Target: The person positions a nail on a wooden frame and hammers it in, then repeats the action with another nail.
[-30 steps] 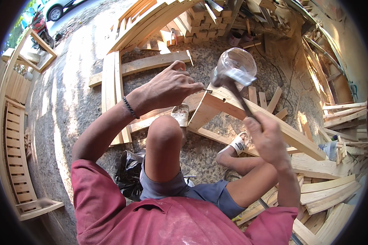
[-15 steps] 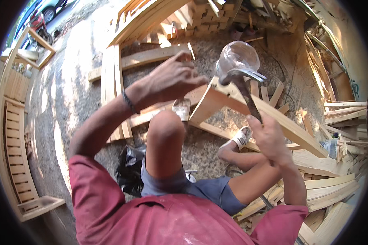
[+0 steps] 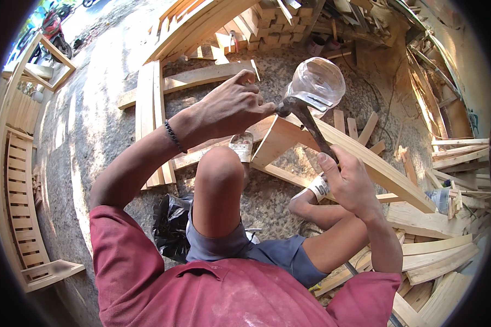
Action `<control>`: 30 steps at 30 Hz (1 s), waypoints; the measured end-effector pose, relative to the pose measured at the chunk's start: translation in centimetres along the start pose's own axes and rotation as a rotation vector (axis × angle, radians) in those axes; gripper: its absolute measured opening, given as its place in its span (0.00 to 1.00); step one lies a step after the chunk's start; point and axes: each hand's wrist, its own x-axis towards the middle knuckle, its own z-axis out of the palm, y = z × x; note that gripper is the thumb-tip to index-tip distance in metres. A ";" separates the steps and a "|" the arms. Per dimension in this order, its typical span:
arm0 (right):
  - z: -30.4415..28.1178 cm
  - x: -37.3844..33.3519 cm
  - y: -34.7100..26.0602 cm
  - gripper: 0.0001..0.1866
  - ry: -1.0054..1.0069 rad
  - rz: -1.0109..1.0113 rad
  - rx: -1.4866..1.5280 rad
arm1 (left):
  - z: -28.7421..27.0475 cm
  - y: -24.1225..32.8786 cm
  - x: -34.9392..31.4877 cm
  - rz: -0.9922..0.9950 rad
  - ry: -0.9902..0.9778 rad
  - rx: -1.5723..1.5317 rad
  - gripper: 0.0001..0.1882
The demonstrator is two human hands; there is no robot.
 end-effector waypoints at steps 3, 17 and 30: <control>-1.4 0.1 -0.5 0.18 0.141 -0.152 -0.068 | -0.6 0.2 0.6 -0.009 -0.104 0.024 0.15; -0.2 0.6 0.8 0.15 0.063 0.125 0.053 | -0.9 -0.1 -1.2 -0.045 -0.156 0.030 0.13; 1.0 -3.8 6.1 0.16 0.296 0.120 0.735 | -2.4 3.8 1.2 -0.087 0.174 -0.285 0.10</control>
